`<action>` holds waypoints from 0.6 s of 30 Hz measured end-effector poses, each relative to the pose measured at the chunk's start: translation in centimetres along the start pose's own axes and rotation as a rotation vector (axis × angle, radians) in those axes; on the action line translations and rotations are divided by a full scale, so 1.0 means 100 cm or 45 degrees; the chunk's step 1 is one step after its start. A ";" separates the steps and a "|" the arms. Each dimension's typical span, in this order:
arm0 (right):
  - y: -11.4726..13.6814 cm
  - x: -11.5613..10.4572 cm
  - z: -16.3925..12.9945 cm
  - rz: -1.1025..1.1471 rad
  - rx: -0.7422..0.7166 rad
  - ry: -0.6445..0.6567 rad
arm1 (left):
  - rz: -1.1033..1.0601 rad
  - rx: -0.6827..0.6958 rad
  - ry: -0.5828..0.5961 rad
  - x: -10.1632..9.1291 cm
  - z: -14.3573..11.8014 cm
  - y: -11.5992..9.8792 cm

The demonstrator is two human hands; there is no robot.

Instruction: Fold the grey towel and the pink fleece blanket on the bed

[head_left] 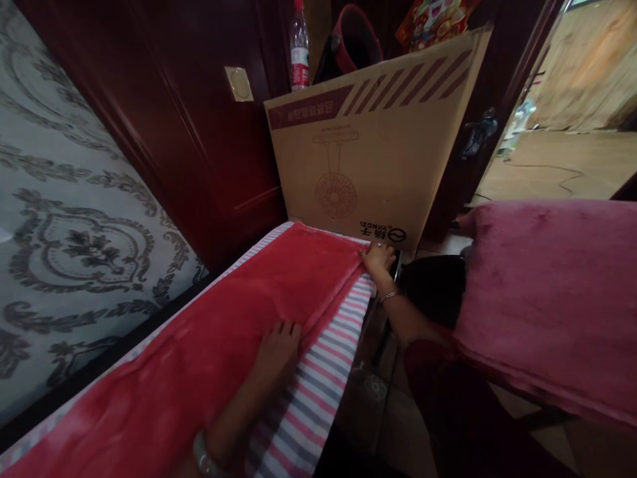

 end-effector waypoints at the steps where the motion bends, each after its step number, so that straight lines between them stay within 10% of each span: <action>1: 0.001 -0.001 0.002 0.020 -0.012 0.000 | 0.022 0.004 -0.013 0.002 0.000 0.000; 11: -0.004 -0.008 0.023 0.221 0.152 -0.108 | -0.116 0.186 -0.071 0.003 -0.001 -0.008; 18: -0.007 0.002 0.015 0.183 0.218 -0.064 | -0.129 0.074 -0.300 0.016 -0.053 0.017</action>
Point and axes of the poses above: each hand's wrist, its own z-axis towards the middle knuckle, its own x-axis out of the palm, y = z × x, the point moved 5 cm from there along z, towards the middle knuckle, and after that the axes turned 10 degrees about -y, right-handed, at the moved point
